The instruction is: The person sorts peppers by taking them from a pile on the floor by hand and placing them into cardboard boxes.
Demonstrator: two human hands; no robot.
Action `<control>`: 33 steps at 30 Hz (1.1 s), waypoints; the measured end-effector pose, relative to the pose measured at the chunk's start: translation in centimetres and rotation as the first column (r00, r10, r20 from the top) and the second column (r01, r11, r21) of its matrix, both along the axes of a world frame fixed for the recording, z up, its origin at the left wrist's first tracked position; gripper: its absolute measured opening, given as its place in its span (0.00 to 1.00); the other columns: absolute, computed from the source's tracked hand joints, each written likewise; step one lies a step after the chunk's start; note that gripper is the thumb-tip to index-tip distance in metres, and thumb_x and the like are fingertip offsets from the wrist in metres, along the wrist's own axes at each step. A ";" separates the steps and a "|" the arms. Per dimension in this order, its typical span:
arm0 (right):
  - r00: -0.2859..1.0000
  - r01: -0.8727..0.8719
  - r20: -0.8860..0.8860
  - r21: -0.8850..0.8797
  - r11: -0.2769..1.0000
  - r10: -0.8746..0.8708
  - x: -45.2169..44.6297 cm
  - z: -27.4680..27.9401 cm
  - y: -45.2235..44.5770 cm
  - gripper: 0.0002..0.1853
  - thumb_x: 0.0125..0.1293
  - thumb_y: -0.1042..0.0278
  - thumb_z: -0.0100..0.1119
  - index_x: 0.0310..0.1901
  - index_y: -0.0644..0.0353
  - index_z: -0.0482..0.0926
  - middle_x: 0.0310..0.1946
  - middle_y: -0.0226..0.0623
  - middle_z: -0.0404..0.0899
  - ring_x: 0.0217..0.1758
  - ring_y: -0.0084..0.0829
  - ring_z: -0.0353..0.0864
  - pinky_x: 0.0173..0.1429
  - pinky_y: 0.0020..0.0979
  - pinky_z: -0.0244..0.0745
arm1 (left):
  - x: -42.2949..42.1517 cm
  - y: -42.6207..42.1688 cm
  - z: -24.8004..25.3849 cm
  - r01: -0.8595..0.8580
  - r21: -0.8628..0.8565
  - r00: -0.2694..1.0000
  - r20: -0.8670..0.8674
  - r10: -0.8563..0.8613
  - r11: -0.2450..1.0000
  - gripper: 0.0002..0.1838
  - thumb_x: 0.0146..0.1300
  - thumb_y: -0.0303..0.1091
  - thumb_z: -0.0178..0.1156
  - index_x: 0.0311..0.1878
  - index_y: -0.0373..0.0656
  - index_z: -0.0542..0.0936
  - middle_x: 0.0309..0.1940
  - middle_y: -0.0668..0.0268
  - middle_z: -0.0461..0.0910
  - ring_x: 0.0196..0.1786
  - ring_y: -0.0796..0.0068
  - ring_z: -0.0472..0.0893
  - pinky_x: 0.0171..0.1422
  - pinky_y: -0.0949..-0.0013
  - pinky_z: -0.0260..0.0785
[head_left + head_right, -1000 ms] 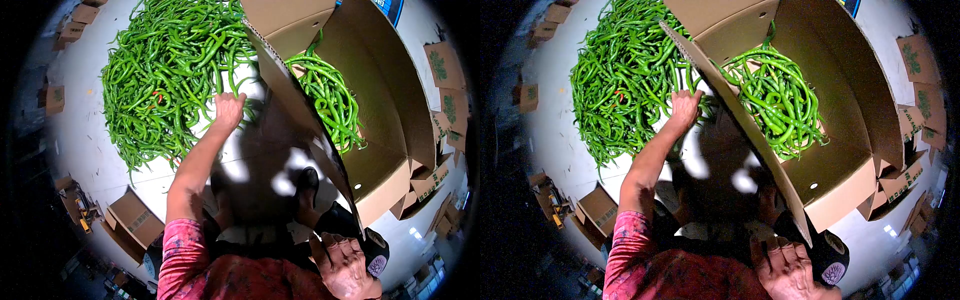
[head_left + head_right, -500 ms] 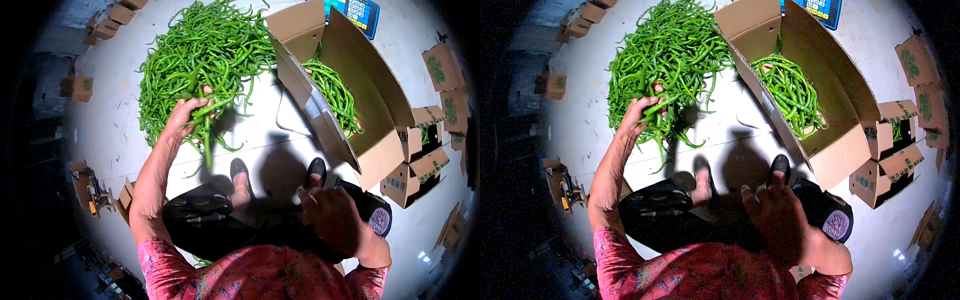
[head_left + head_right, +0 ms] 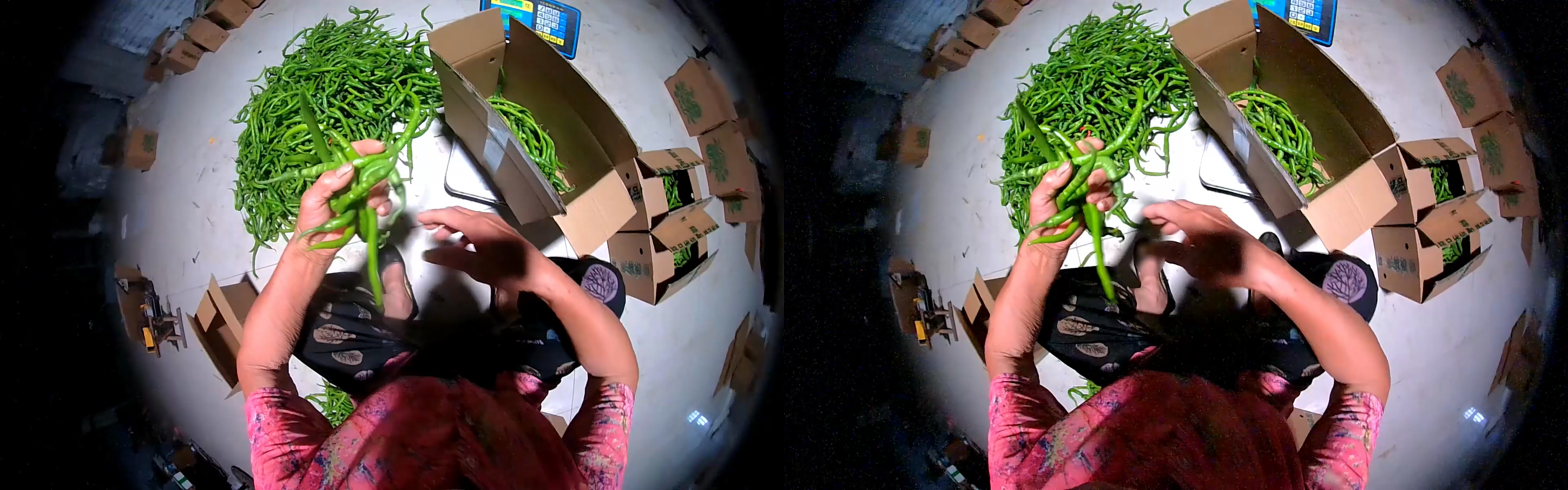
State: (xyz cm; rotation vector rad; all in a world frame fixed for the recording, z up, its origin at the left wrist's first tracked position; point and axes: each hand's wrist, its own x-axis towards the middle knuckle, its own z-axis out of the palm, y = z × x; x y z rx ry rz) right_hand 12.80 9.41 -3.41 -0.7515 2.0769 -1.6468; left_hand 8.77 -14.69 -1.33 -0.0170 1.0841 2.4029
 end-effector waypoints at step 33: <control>0.748 0.387 0.608 -0.073 0.919 -0.266 -1.8 1.3 -0.9 0.15 0.66 0.68 0.53 0.53 0.60 0.74 0.28 0.24 0.73 0.25 0.14 0.61 0.28 0.17 0.55 | -1.0 1.5 -2.5 -0.327 0.095 0.944 -0.002 0.329 0.940 0.15 0.67 0.30 0.57 0.55 0.40 0.72 0.49 0.55 0.78 0.52 0.64 0.78 0.56 0.61 0.74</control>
